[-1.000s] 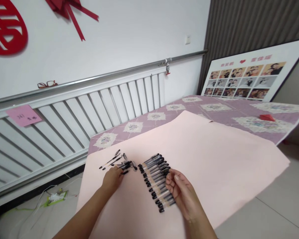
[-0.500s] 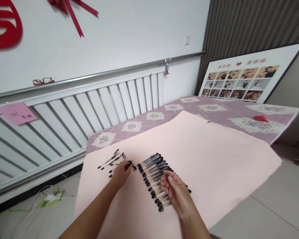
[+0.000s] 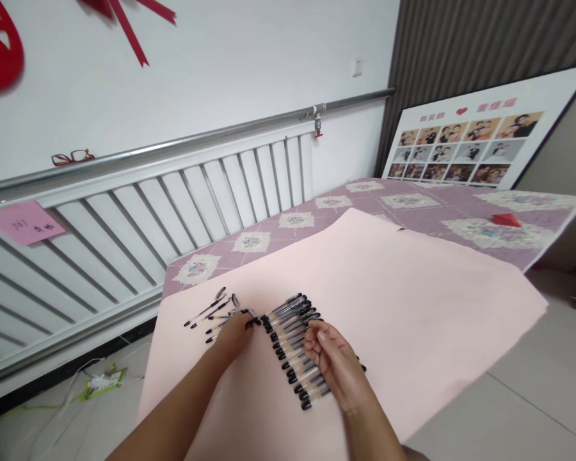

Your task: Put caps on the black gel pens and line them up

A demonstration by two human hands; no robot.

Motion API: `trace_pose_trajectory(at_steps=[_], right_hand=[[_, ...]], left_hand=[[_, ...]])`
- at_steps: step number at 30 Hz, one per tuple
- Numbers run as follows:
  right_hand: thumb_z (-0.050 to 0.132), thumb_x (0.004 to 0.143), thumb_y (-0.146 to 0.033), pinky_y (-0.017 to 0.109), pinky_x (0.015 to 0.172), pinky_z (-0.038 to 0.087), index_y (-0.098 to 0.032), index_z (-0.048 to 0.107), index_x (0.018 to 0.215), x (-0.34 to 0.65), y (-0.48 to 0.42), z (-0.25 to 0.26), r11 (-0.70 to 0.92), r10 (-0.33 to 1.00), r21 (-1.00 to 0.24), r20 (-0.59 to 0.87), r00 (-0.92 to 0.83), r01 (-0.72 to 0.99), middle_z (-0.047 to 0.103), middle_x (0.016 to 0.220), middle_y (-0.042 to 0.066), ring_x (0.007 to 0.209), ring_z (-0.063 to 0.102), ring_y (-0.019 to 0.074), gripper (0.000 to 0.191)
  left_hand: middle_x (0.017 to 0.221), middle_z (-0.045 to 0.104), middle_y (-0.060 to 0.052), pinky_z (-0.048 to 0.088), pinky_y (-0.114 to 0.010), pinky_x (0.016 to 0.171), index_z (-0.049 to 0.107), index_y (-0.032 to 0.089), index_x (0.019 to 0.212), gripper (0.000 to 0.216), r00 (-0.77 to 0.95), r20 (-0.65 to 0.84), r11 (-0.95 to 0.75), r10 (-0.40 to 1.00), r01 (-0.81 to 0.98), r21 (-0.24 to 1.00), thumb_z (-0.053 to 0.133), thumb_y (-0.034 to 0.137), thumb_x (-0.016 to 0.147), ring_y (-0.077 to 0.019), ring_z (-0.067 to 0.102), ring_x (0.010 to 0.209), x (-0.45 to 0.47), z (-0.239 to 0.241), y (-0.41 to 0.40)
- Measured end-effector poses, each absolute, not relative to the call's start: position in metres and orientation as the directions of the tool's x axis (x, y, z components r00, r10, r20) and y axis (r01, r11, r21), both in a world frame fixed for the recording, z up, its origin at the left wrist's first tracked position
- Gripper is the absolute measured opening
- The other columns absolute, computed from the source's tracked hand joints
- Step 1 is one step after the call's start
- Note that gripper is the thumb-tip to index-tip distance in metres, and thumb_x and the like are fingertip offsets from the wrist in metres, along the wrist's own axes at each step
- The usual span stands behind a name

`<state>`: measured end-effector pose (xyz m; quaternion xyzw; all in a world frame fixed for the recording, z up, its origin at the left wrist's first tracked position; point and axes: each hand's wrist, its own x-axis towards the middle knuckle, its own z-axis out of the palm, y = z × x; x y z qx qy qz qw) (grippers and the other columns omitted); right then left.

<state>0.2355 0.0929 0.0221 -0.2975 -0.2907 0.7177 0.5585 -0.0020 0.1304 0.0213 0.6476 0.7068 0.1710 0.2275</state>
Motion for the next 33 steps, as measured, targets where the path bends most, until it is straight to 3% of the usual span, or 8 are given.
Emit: trace_pose_trajectory(at_steps=[5, 9, 11, 13, 15, 19, 27, 33], right_hand=[[0.074, 0.064, -0.034, 0.023, 0.058, 0.045, -0.020, 0.065, 0.075, 0.224, 0.088, 0.023, -0.208, 0.974, -0.798, -0.115, -0.195, -0.565, 0.060, 0.066, 0.000, 0.061, 0.053, 0.0116, 0.020], [0.071, 0.065, -0.036, 0.024, 0.053, 0.041, -0.021, 0.065, 0.071, 0.193, 0.074, 0.018, -0.189, 0.963, -0.893, -0.087, -0.257, -0.409, 0.056, 0.057, -0.003, 0.053, 0.050, 0.0113, 0.017], [0.070, 0.066, -0.033, 0.025, 0.054, 0.041, -0.022, 0.065, 0.078, 0.173, 0.063, 0.016, -0.177, 0.939, -0.938, -0.070, -0.336, -0.299, 0.057, 0.061, -0.003, 0.054, 0.050, 0.0118, 0.017], [0.067, 0.068, -0.030, 0.025, 0.055, 0.040, -0.023, 0.065, 0.087, 0.155, 0.051, 0.015, -0.142, 0.910, -0.967, -0.043, -0.412, -0.211, 0.057, 0.063, -0.003, 0.056, 0.050, 0.0120, 0.020], [0.064, 0.070, -0.029, 0.026, 0.058, 0.040, -0.023, 0.066, 0.087, 0.142, 0.042, 0.017, -0.074, 0.887, -0.989, -0.006, -0.461, -0.128, 0.058, 0.066, -0.002, 0.061, 0.051, 0.0133, 0.018], [0.057, 0.075, -0.032, 0.027, 0.066, 0.043, -0.023, 0.065, 0.077, 0.134, 0.031, 0.023, 0.009, 0.875, -0.999, 0.031, -0.483, -0.048, 0.060, 0.072, -0.001, 0.071, 0.054, 0.0160, 0.012], [0.055, 0.077, -0.026, 0.025, 0.062, 0.039, -0.022, 0.058, 0.068, 0.146, 0.026, 0.027, 0.171, 0.869, -0.979, 0.099, -0.484, 0.107, 0.056, 0.070, -0.002, 0.068, 0.052, 0.0145, 0.010], [0.060, 0.074, -0.030, 0.026, 0.063, 0.042, -0.021, 0.060, 0.072, 0.156, 0.040, 0.015, -0.142, 0.923, -0.977, -0.074, -0.377, -0.156, 0.058, 0.068, -0.003, 0.066, 0.054, 0.0136, 0.009]], left_hand=[[0.074, 0.056, 0.000, 0.041, -0.025, 0.066, 0.055, 0.019, 0.077, 0.006, -0.074, -0.138, 0.152, 0.988, 0.662, 0.734, 0.049, 0.020, 0.076, -0.0137, 0.054, 0.070, 0.000, 0.030, 0.100], [0.063, 0.050, 0.004, 0.030, -0.020, 0.041, 0.049, 0.018, 0.085, 0.015, -0.064, -0.260, 0.261, 0.963, 0.442, 0.858, 0.047, 0.032, 0.078, -0.0050, 0.036, 0.039, 0.002, 0.031, 0.053], [0.069, 0.053, 0.003, 0.024, -0.019, 0.037, 0.046, 0.018, 0.084, 0.023, -0.047, -0.344, 0.347, 0.938, 0.113, 0.931, 0.055, 0.036, 0.073, -0.0024, 0.031, 0.036, 0.001, 0.031, 0.032], [0.067, 0.052, 0.005, 0.019, -0.019, 0.036, 0.044, 0.019, 0.081, 0.031, 0.011, -0.409, 0.403, 0.912, -0.207, 0.892, 0.064, 0.036, 0.066, -0.0011, 0.029, 0.035, -0.001, 0.031, 0.015], [0.057, 0.046, 0.009, 0.015, -0.018, 0.036, 0.043, 0.019, 0.078, 0.036, 0.060, -0.452, 0.442, 0.890, -0.362, 0.821, 0.070, 0.035, 0.061, -0.0010, 0.028, 0.035, -0.004, 0.032, 0.004], [0.052, 0.044, 0.010, 0.009, -0.019, 0.037, 0.040, 0.020, 0.076, 0.043, 0.101, -0.495, 0.485, 0.863, -0.443, 0.754, 0.075, 0.035, 0.056, -0.0005, 0.026, 0.034, -0.007, 0.033, -0.007], [0.059, 0.047, 0.008, 0.011, -0.018, 0.039, 0.042, 0.019, 0.077, 0.042, 0.102, -0.520, 0.504, 0.848, -0.456, 0.733, 0.075, 0.034, 0.055, -0.0009, 0.030, 0.036, 0.001, 0.036, -0.012], [0.082, 0.057, -0.001, 0.020, -0.020, 0.037, 0.052, 0.016, 0.092, 0.044, 0.044, -0.427, 0.427, 0.903, -0.204, 0.881, 0.046, 0.056, 0.074, -0.0026, 0.037, 0.038, 0.005, 0.041, -0.009]])
